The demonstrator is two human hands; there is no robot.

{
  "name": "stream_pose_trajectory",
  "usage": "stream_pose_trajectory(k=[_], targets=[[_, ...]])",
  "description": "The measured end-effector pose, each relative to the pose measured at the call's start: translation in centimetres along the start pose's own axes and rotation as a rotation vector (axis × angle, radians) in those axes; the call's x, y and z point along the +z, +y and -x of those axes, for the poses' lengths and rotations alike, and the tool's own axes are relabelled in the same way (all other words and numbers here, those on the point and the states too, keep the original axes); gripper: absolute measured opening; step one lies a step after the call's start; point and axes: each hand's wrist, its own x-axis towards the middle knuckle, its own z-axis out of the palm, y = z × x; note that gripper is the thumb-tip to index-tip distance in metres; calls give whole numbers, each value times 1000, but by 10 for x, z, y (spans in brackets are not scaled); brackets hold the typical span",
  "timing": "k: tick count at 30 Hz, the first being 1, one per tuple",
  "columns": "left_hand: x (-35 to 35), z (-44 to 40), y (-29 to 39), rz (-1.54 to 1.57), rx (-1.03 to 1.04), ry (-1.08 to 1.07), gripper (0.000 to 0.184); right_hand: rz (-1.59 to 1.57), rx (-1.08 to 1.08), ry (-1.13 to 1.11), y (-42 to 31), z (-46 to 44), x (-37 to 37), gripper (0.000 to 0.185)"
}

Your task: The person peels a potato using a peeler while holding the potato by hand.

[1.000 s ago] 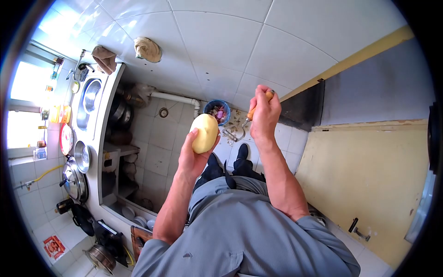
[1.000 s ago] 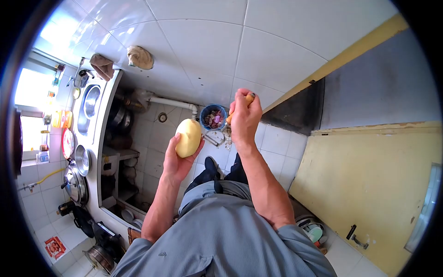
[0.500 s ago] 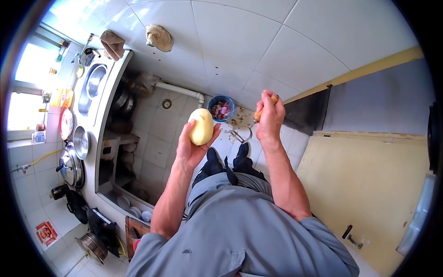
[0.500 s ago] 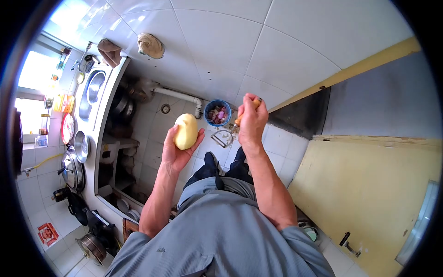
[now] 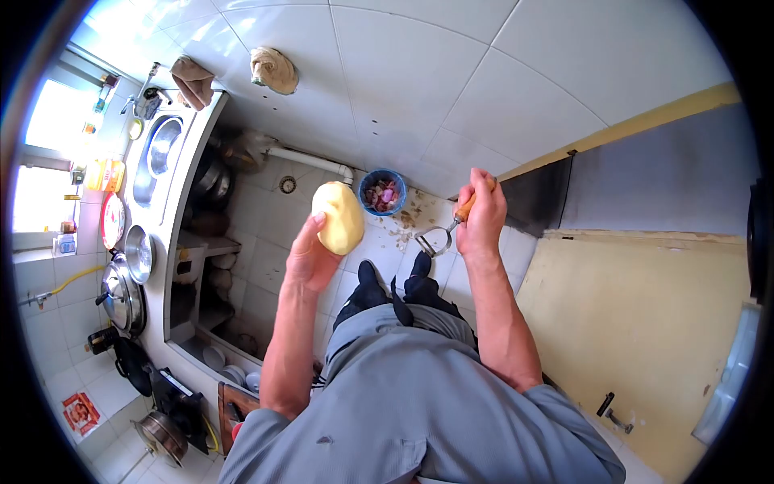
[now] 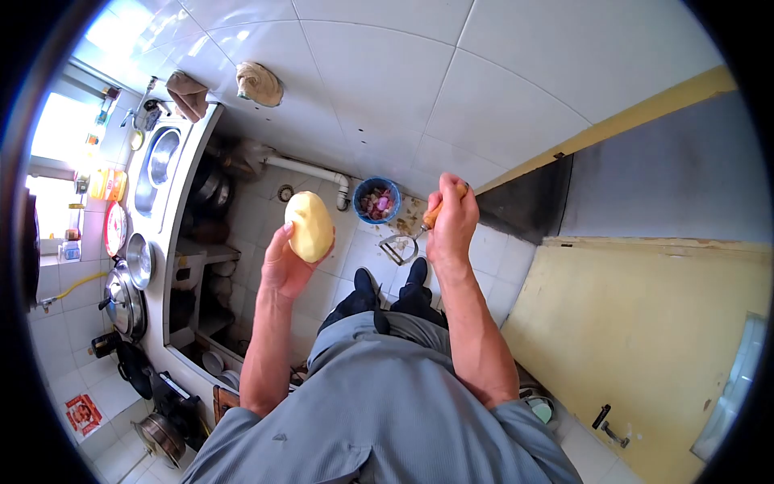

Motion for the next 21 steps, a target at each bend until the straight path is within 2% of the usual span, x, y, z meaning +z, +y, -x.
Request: stream_pose_trajectory(k=[1, 3, 4, 5, 7, 8, 9, 11, 14, 21], targets=[[1, 2, 5, -129, 59, 50, 59, 3, 2, 6, -11, 5, 2, 17], [6, 4, 11, -237, 88, 82, 58, -267, 158, -218, -34, 8, 8, 19], [5, 4, 11, -345, 116, 132, 58, -458, 248, -440, -28, -7, -3, 20], [5, 4, 12, -454, 143, 181, 58, -458, 246, -441, -9, -20, 0, 20], [-3, 4, 9, -424, 114, 202, 58, 211, -139, 109, 30, -44, 8, 23], [-7, 4, 7, -393, 88, 230, 58, 204, -259, 102, 38, -53, 1, 28], [-10, 7, 4, -390, 115, 234, 57, 199, -273, 81, 31, -53, 8, 28], [-10, 18, 4, -407, 76, 292, 52, 173, -178, 42, 21, -28, 6, 31], [-22, 20, -4, -321, 88, 317, 52, 184, -169, 8, 33, -39, -3, 34], [-26, 23, -2, -317, 67, 272, 55, 44, 12, -69, 28, -30, -14, 35]])
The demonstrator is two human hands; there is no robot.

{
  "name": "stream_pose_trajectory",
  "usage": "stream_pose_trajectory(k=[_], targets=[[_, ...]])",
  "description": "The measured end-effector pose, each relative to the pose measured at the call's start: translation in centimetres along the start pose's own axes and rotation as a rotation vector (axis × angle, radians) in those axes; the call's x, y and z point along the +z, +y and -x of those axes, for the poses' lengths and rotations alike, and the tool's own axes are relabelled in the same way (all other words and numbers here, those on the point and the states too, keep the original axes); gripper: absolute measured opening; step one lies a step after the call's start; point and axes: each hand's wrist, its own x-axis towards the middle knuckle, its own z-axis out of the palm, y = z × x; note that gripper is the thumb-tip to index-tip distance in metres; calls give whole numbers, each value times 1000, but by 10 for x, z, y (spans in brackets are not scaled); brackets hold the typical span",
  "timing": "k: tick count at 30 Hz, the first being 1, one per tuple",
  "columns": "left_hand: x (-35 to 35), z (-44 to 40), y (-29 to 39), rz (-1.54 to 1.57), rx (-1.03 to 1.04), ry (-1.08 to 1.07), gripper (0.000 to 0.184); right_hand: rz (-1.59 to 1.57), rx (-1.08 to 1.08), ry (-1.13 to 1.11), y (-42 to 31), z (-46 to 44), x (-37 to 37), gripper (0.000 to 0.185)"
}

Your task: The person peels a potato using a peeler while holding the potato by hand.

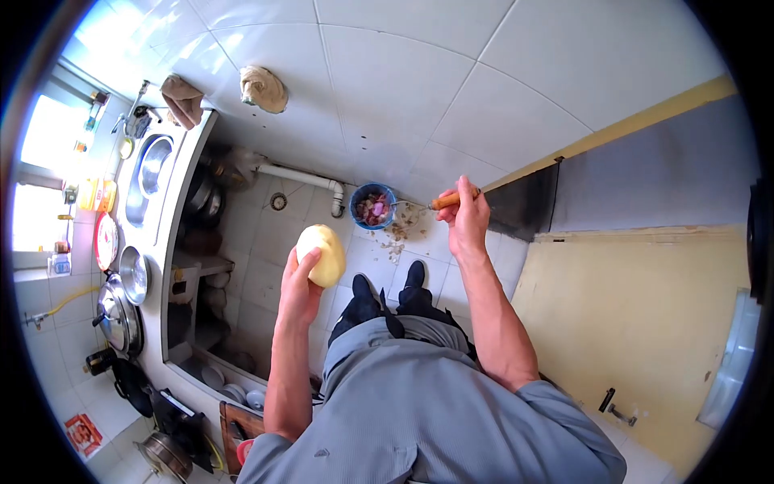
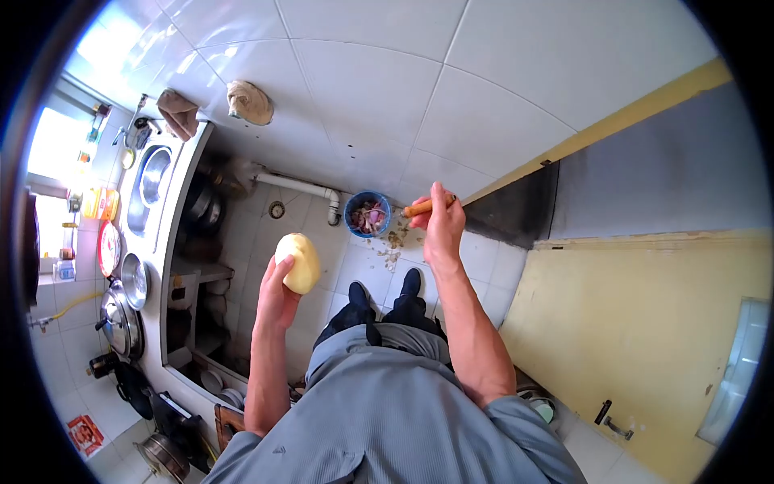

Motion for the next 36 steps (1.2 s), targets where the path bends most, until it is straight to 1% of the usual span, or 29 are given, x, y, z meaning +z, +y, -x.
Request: stream_pose_trajectory(k=[1, 3, 4, 6, 8, 10, 11, 12, 14, 15, 16, 18, 19, 20, 22, 23, 24, 26, 27, 28, 30, 32, 35, 36], targets=[[1, 0, 1, 1, 2, -14, 55, -4, -6, 10, 0, -2, -5, 35], [6, -3, 1, -5, -1, -45, 55, -567, 234, -113, 5, -8, -22, 34], [8, -4, 0, -20, -12, -57, 53, -575, 220, -93, 18, -9, -28, 34], [11, -3, -1, -55, -30, -90, 51, 200, -226, 164, 38, -10, -23, 31], [16, -8, 1, -93, -41, -105, 53, 136, -244, 158, 32, -7, -23, 32], [18, -7, 1, -111, -55, -141, 54, 20, -203, 144, 21, 11, -26, 32], [21, -11, 0, -106, -63, -153, 54, -4, -139, 129, 18, 12, -33, 29], [20, -9, -1, -104, -79, -153, 54, -10, -147, 144, 17, 14, -39, 29], [17, -11, -2, -112, -90, -164, 53, -79, -40, 47, 15, 15, -46, 27], [15, -11, -4, -108, -106, -164, 52, -58, -6, 0, 13, 18, -52, 29], [15, -11, -7, -116, -111, -180, 52, -63, -17, 14, 11, 19, -56, 29], [13, -11, -10, -101, -112, -177, 49, -50, 58, -39, 11, 23, -64, 31], [13, -10, -11, -113, -118, -194, 49, -65, 92, -41, 10, 26, -69, 30], [12, -8, -12, -113, -110, -189, 48, -73, 81, -21, 9, 27, -75, 30], [15, -2, -14, -133, -117, -197, 47, -218, 214, 4, 12, 33, -92, 28], [18, 0, -14, -112, -108, -196, 47, -275, 219, 57, 14, 36, -100, 24], [20, 3, -14, -93, -97, -190, 46, -291, 218, 72, 23, 33, -118, 24], [20, 6, -20, -115, -107, -161, 47, -534, 374, 206, 51, 28, -165, 23], [20, 6, -24, -90, -121, -128, 47, -609, 399, 290, 53, 34, -184, 23], [21, 3, -28, -66, -135, -101, 47, -629, 393, 305, 54, 44, -204, 23], [24, 1, -39, -83, -154, -118, 46, -856, 370, 342, 56, 68, -247, 24], [24, -6, -43, -97, -202, -119, 44, -894, 334, 406, 55, 86, -268, 24], [35, -20, -62, -98, -296, -141, 42, -1082, 337, 207, 65, 136, -322, 25], [43, -24, -67, -109, -325, -145, 43, -1133, 349, 196, 66, 151, -331, 26]])
